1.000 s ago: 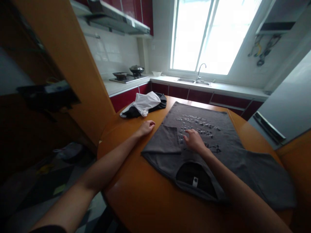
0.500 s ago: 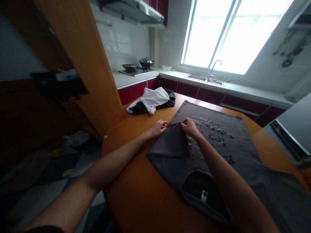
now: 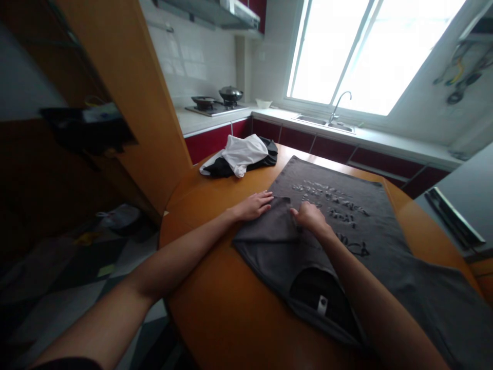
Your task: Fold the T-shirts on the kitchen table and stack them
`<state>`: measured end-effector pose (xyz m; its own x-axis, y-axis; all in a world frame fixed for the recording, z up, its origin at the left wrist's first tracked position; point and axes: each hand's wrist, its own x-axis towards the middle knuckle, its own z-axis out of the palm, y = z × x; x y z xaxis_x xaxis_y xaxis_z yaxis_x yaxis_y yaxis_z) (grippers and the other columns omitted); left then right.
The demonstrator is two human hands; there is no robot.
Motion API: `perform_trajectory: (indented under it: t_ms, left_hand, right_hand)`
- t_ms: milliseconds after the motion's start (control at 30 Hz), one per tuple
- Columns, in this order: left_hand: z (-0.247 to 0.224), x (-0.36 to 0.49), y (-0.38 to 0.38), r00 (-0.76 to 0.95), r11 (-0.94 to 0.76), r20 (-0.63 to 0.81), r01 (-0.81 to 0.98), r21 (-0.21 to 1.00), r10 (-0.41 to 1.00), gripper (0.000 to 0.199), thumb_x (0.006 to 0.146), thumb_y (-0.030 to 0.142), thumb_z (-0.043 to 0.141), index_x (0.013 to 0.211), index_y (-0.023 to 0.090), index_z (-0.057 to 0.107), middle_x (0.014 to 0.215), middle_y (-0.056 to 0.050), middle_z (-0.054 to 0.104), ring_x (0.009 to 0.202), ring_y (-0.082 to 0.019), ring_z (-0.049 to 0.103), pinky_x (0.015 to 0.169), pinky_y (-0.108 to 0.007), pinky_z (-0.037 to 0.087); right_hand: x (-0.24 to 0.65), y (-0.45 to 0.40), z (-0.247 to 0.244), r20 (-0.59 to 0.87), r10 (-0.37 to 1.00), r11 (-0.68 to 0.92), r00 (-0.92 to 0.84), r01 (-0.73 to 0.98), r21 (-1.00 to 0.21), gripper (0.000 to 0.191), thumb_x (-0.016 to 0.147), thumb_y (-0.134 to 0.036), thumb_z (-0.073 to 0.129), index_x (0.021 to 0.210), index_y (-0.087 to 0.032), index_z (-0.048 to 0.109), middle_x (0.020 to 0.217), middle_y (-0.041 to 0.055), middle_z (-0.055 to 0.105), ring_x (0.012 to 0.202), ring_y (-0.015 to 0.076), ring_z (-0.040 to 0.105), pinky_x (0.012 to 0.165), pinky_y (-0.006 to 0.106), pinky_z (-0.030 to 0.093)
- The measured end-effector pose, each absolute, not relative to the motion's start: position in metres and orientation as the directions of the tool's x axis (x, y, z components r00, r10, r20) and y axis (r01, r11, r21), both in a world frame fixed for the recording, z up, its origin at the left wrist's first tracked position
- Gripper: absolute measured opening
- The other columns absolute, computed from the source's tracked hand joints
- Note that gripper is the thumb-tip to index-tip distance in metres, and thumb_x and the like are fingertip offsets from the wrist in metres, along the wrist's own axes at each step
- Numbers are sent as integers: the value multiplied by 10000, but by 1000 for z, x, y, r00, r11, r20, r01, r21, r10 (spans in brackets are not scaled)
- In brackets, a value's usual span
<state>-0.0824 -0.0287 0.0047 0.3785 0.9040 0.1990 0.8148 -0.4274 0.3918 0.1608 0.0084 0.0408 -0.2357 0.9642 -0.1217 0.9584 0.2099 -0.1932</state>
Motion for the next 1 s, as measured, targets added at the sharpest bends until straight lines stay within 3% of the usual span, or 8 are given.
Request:
perform_trajectory:
  t_ms: [100, 267, 400, 467, 533, 700, 833, 1000]
  left_hand:
    - [4, -80, -31, 396, -398, 85, 842, 365, 914, 553, 1026, 444, 400, 1516, 188, 416, 1644, -133, 264, 1532, -305, 178, 1208, -568, 167]
    - [5, -78, -33, 381, -371, 36, 868, 331, 924, 597, 1019, 494, 381, 1543, 209, 371, 1665, -128, 187, 1544, -302, 115, 1216, -564, 111]
    - [6, -76, -33, 377, -365, 29, 870, 331, 926, 621, 1018, 505, 378, 1549, 184, 357, 1665, -135, 186, 1543, -306, 117, 1214, -577, 120]
    - [6, -75, -34, 372, -364, 44, 866, 343, 927, 614, 1018, 520, 375, 1548, 210, 358, 1663, -119, 208, 1543, -295, 125, 1213, -583, 125]
    - [7, -74, -35, 364, -361, 59, 864, 350, 930, 605, 1015, 533, 377, 1542, 236, 364, 1659, -105, 228, 1542, -292, 136, 1208, -601, 135]
    - [15, -68, -40, 353, -379, 136, 870, 316, 926, 551, 1022, 442, 407, 1523, 212, 393, 1652, -113, 250, 1534, -292, 175, 1198, -611, 184]
    - [17, -58, -49, 432, -482, 223, 834, 269, 874, 511, 1040, 396, 382, 1513, 207, 413, 1636, -101, 300, 1534, -264, 185, 1217, -539, 199]
    - [6, -48, -60, 516, -521, 93, 814, 258, 852, 595, 1035, 534, 352, 1544, 226, 374, 1645, -117, 262, 1537, -317, 152, 1206, -603, 143]
  right_hand:
    - [172, -12, 39, -188, 932, 271, -310, 940, -210, 360, 851, -525, 661, 733, -187, 701, 799, 115, 739, 794, 259, 704, 644, 294, 478]
    - [169, -32, 36, -148, 944, 220, -294, 899, -379, 204, 731, -275, 784, 874, -148, 715, 801, 73, 721, 802, 231, 693, 625, 253, 484]
    - [164, -39, 53, -160, 956, 88, -245, 762, -642, 336, 792, -122, 654, 1127, -111, 639, 757, 31, 669, 660, 159, 660, 567, 226, 510]
    - [165, -42, 63, -168, 957, 13, -237, 612, -791, 382, 795, -93, 622, 1174, -130, 597, 729, 0, 632, 598, 137, 638, 541, 229, 533]
    - [166, -45, 68, -153, 956, 4, -250, 533, -846, 412, 769, -76, 635, 1170, -149, 585, 675, -40, 578, 542, 123, 608, 508, 233, 541]
    - [173, -49, 50, -95, 965, 98, -245, 672, -734, 480, 724, -67, 675, 1189, -154, 595, 563, -106, 482, 427, 95, 512, 446, 200, 451]
    - [180, -50, 32, -49, 968, 162, -246, 761, -628, 483, 751, -91, 660, 1229, -137, 599, 598, -85, 526, 507, 113, 557, 508, 208, 420]
    - [183, -58, 22, 58, 954, 281, -294, 810, -515, 485, 789, -143, 663, 1268, -141, 589, 714, -27, 624, 663, 154, 622, 620, 239, 432]
